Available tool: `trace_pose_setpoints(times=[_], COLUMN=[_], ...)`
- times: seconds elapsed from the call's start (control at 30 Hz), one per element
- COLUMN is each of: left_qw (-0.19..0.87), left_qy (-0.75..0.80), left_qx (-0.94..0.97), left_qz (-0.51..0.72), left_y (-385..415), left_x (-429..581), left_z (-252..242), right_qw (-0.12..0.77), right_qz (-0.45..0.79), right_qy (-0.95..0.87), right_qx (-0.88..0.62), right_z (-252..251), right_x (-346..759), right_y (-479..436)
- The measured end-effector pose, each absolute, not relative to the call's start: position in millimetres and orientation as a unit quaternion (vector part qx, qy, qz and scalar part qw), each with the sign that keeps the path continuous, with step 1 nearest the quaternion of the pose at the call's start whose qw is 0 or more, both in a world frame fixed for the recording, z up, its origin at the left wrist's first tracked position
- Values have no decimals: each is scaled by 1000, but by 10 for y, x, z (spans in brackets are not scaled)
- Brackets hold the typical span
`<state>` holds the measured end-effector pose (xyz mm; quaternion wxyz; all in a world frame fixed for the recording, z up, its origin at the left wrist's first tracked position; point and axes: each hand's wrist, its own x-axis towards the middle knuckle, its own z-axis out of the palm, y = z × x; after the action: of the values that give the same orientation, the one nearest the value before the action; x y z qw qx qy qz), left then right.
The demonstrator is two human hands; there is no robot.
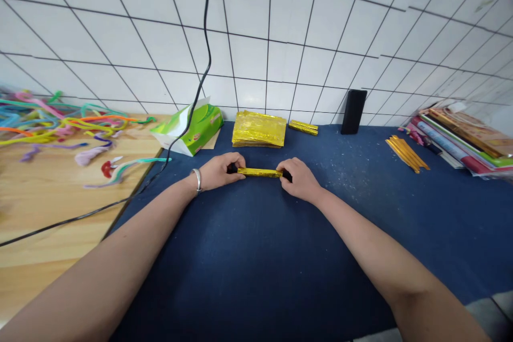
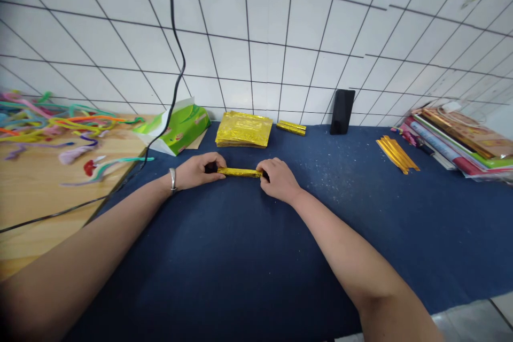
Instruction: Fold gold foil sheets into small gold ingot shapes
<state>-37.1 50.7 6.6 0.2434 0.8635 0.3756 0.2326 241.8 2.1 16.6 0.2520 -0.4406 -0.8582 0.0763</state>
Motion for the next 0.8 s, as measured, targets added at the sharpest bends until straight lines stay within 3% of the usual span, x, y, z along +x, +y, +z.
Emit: trace_pose_setpoints(times=[0.8], left_qw=[210], left_qy=[284], left_qx=[908], left_qz=[225], left_y=[401], left_x=[-149], left_z=[115], right_qw=[262], right_qz=[91], right_qy=[-872], right_qx=[-402], right_z=[225], right_x=[2400], right_y=[-6])
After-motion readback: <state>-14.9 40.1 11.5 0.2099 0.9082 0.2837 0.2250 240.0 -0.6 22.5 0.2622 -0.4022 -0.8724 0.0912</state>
